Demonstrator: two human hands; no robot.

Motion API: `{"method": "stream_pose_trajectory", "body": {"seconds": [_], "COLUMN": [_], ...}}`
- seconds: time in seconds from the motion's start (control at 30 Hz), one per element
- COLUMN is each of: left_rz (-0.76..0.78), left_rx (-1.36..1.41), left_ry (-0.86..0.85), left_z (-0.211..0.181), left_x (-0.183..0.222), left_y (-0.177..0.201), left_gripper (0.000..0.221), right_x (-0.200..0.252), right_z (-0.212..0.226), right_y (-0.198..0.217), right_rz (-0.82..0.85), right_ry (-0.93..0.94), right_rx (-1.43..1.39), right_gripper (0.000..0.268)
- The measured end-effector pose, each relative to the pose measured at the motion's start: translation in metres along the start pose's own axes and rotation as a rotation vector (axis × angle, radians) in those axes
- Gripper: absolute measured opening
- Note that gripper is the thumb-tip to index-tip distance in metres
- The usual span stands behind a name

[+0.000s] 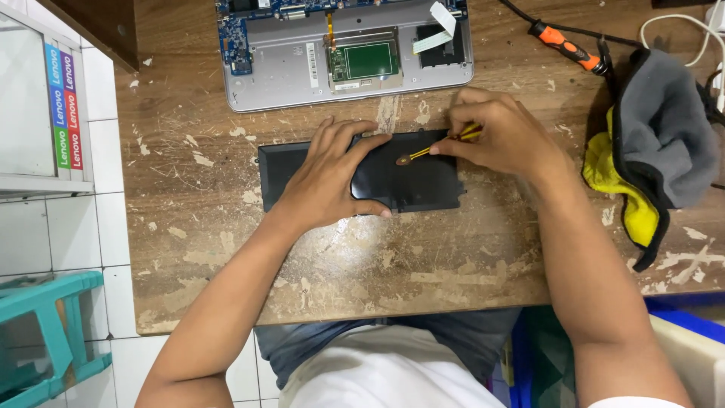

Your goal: A person cleans a laptop battery using a yellow cloth and a small brush at a repair workbench.

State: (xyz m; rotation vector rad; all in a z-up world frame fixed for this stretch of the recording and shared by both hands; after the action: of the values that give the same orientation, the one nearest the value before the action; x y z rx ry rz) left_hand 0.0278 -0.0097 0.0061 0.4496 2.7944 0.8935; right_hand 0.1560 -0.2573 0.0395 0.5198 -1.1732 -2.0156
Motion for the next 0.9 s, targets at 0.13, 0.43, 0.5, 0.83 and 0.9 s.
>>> {"method": "stream_pose_trajectory", "body": {"seconds": [0.13, 0.43, 0.5, 0.83, 0.9], "left_rz": [-0.006, -0.024, -0.016, -0.005, 0.022], "left_rx": [-0.01, -0.01, -0.01, -0.011, -0.13], "left_ry": [-0.014, -0.032, -0.029, -0.041, -0.132], "left_z": [0.0, 0.002, 0.003, 0.004, 0.005], "left_x": [0.0, 0.001, 0.001, 0.002, 0.003], "left_y": [-0.001, -0.002, -0.002, -0.002, -0.002], "left_gripper": [0.109, 0.095, 0.091, 0.108, 0.11], "right_x": [0.002, 0.0, 0.001, 0.002, 0.003], "right_z": [-0.011, -0.015, -0.013, -0.019, -0.029], "right_y": [-0.004, -0.015, -0.013, 0.007, 0.008], "right_rz": [-0.042, -0.068, -0.053, -0.017, 0.023], "right_ry": [0.081, 0.176, 0.165, 0.079, 0.153], "right_rx": [-0.02, 0.058, 0.069, 0.062, 0.092], "right_gripper": [0.025, 0.024, 0.022, 0.015, 0.012]}}
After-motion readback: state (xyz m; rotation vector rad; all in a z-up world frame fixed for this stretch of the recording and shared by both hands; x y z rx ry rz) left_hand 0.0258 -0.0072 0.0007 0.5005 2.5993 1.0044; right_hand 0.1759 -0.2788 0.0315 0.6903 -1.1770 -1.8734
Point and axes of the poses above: each hand's wrist, its own x-axis away from the middle knuckle, its own y-axis out of the back of the hand, z = x × y, the point moved 3 cm from there along -x, towards the middle knuckle, and after that the axes turned 12 degrees about x, right-handed, at the moved point
